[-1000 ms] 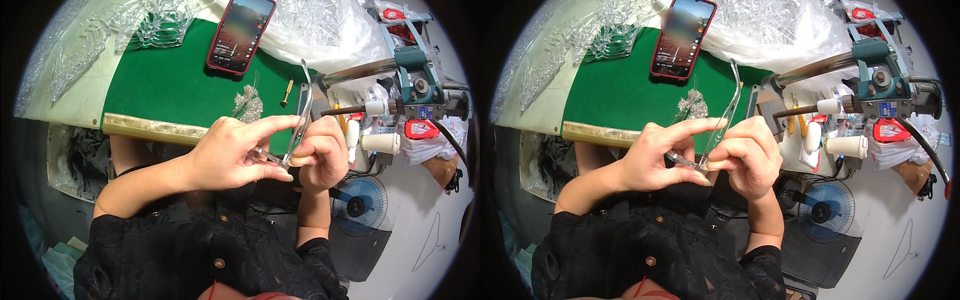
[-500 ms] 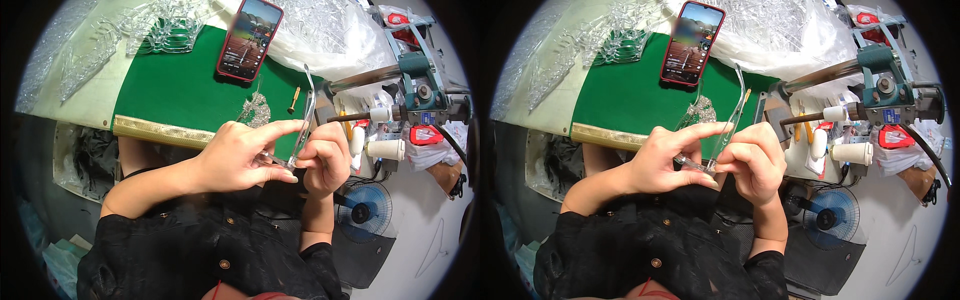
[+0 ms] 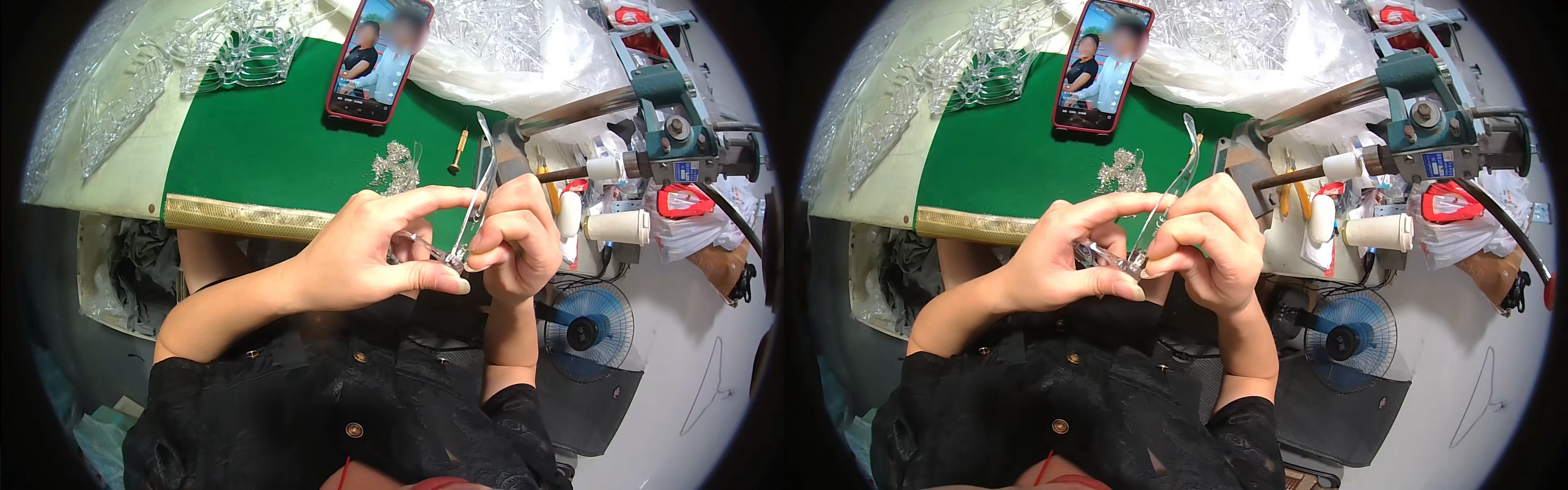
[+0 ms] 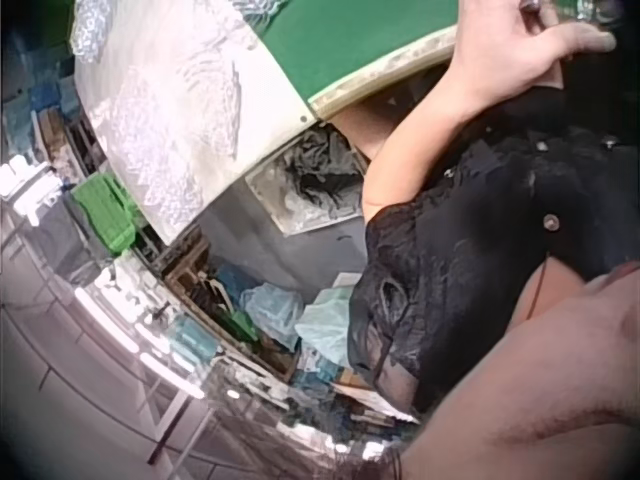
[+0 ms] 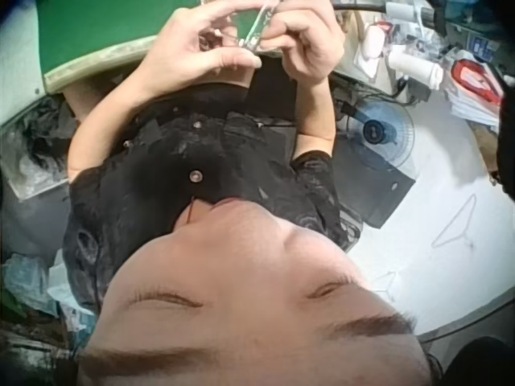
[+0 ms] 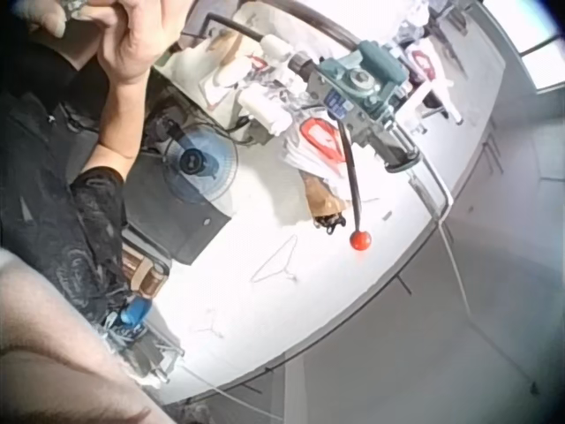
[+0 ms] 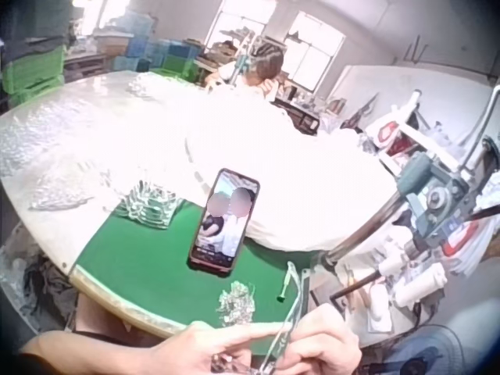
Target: The person repeatedly picks up clear eyeglass frames and small metal screws from a green work mat, inserts the screws into the hinge area of each frame, and places the frames back on the mat. A smartphone playing a video is visible on the table throughout.
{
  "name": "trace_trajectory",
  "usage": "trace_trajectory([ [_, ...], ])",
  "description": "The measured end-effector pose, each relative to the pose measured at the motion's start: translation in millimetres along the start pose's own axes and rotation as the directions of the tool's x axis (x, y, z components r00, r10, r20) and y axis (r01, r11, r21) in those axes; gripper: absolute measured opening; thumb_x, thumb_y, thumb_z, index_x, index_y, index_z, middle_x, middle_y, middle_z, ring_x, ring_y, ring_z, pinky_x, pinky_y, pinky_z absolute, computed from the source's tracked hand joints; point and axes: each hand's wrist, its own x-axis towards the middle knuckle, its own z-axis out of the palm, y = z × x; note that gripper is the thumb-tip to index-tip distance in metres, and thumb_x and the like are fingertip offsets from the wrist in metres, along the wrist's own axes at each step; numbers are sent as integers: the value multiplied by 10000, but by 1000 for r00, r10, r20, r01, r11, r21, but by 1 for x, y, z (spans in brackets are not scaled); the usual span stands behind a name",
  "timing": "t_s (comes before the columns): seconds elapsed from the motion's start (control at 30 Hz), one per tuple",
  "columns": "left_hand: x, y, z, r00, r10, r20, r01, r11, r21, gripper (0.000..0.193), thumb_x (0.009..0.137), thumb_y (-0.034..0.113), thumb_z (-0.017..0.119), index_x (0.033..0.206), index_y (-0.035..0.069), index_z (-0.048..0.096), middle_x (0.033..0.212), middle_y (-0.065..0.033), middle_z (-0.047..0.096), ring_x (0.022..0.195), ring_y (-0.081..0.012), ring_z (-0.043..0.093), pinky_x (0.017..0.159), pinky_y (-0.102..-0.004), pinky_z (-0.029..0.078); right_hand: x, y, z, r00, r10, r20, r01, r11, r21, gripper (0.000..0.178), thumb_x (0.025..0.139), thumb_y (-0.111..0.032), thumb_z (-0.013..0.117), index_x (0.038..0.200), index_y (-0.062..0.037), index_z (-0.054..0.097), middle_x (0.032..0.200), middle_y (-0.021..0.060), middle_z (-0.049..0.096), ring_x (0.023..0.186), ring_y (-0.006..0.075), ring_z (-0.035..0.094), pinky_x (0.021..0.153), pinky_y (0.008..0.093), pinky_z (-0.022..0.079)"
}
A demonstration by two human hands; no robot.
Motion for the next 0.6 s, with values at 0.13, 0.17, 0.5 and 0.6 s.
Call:
trace_trajectory([
  [0.13,2,2,-2,1000,-8,11,8,1000,-4,702,719,111,800,1343,33,487,600,6,574,549,-35,511,539,-191,390,2,1,-1,1000,6,-6,-6,1000,-18,273,675,-357,741,728,-103,656,702,-1,556,684,174,518,598,289,397],
  [0.17,2,3,-2,1000,-11,13,12,1000,-8,700,721,118,801,1341,35,489,600,5,576,550,-35,512,540,-191,390,2,1,-1,1000,13,-10,-13,1000,-14,271,670,-359,744,727,-107,660,697,-4,555,684,173,516,598,289,394],
  [0.5,2,2,-6,999,3,36,-5,999,34,718,713,184,822,1336,47,492,599,-11,589,546,-47,524,532,-199,390,11,5,-6,997,-42,68,43,999,-19,264,633,-355,754,716,-115,683,700,-14,540,670,170,476,598,287,371],
  [0.6,3,3,-7,998,-27,51,27,1000,11,728,708,191,826,1336,43,490,604,-5,589,551,-43,522,532,-197,390,12,5,-5,996,-59,60,61,998,-24,263,636,-356,752,721,-117,682,704,-16,533,670,170,475,599,287,372],
])
